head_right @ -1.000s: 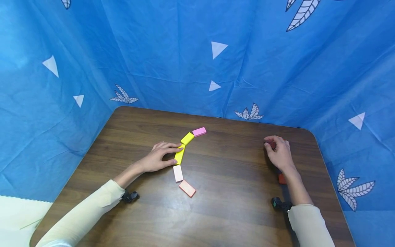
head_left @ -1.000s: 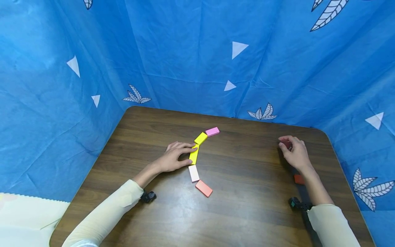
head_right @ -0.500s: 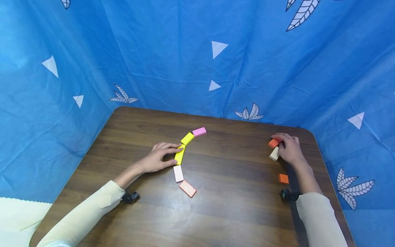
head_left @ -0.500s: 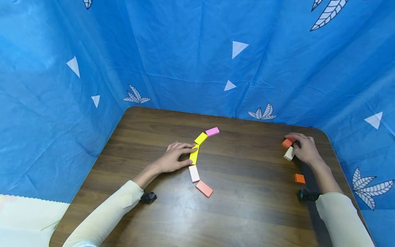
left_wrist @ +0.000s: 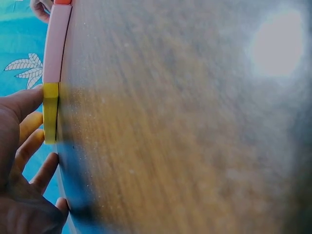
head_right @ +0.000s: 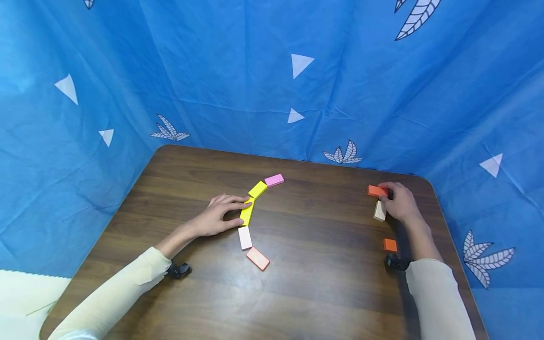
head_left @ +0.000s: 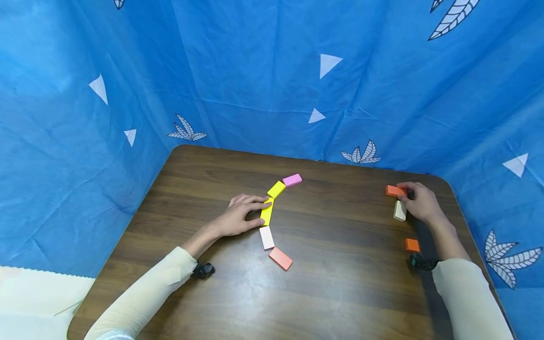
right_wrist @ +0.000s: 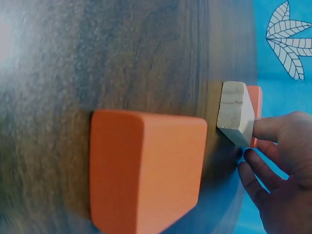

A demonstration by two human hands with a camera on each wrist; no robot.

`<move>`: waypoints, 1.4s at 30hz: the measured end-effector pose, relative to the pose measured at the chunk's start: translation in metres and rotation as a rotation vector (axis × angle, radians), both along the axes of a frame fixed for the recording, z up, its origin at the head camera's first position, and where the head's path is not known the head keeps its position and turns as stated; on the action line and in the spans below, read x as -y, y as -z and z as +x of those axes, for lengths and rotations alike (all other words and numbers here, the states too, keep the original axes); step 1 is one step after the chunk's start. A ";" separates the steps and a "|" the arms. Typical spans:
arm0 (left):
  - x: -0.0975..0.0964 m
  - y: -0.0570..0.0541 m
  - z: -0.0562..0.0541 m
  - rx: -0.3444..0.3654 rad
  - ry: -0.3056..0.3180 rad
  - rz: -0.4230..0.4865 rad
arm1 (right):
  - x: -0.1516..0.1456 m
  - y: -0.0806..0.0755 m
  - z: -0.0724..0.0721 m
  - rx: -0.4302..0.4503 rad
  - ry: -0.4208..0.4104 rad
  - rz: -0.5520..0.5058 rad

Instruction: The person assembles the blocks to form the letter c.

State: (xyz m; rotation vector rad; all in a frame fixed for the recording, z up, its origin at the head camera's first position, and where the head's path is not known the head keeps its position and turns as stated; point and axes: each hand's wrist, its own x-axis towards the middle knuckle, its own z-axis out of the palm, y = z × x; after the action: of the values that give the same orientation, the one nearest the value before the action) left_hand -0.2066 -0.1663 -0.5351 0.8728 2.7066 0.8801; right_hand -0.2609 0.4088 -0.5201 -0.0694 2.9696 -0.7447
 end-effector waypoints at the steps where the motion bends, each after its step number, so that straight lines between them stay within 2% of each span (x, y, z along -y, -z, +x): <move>1: 0.000 0.000 0.000 0.002 0.001 0.000 | 0.000 0.000 0.000 -0.004 -0.001 0.000; 11: -0.002 -0.001 -0.001 0.009 0.001 0.000 | 0.009 0.001 -0.001 -0.038 0.018 0.006; 20: 0.000 -0.003 0.003 0.023 -0.008 0.004 | 0.037 0.001 -0.002 -0.078 -0.063 -0.003; 27: -0.001 -0.006 0.002 0.026 -0.004 -0.002 | 0.053 0.001 -0.010 -0.099 -0.099 -0.018; 33: -0.002 -0.004 -0.001 0.008 -0.001 -0.012 | 0.068 -0.001 -0.012 -0.110 -0.123 -0.035; 42: -0.001 -0.001 0.000 -0.006 -0.001 -0.009 | 0.091 0.007 -0.015 -0.138 -0.172 -0.057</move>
State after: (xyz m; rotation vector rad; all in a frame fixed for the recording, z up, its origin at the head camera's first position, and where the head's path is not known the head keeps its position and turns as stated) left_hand -0.2062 -0.1655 -0.5340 0.8739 2.7144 0.8661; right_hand -0.2763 0.3177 -0.5269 -0.3906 3.0187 -0.8337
